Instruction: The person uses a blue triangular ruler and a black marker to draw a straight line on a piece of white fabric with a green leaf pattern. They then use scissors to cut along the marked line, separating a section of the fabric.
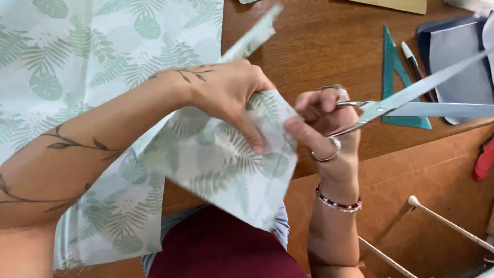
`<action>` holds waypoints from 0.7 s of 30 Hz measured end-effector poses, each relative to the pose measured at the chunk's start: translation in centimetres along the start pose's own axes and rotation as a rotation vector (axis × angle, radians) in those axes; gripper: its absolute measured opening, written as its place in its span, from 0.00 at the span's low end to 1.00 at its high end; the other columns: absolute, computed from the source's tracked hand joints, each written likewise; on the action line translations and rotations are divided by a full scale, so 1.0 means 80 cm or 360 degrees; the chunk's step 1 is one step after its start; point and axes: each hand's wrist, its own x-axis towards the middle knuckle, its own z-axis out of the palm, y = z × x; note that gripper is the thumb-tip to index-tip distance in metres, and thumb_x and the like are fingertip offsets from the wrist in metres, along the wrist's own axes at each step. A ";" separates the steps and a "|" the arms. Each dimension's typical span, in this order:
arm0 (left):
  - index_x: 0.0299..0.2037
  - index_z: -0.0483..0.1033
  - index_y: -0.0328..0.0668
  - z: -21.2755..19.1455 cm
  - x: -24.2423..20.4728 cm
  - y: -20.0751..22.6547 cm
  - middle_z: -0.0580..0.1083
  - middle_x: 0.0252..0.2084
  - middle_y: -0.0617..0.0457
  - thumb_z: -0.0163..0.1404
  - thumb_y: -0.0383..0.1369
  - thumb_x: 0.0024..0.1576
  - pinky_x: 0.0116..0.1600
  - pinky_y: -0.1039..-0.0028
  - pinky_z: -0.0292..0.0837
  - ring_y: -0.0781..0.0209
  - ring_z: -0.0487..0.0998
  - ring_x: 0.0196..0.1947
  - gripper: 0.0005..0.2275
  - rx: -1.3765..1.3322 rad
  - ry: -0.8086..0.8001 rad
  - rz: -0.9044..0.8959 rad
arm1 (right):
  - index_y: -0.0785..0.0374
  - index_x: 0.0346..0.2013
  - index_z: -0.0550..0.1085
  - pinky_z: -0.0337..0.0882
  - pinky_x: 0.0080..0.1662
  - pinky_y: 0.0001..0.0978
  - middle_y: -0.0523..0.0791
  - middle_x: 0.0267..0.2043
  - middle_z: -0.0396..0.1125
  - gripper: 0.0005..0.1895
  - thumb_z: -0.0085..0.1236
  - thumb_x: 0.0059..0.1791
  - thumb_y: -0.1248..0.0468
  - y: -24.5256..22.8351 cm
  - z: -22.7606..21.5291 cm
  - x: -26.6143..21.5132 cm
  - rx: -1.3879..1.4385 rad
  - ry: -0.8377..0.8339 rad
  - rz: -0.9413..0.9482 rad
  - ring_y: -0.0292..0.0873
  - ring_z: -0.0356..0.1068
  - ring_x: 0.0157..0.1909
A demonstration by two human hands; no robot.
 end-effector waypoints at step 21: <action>0.35 0.83 0.47 -0.002 -0.114 0.017 0.74 0.20 0.62 0.61 0.43 0.61 0.24 0.73 0.60 0.68 0.69 0.16 0.10 0.0144 0.1130 0.0197 | 0.55 0.34 0.54 0.64 0.31 0.25 0.47 0.40 0.68 0.21 0.55 0.41 0.78 0.016 0.048 -0.011 0.0306 0.0099 0.0299 0.38 0.64 0.32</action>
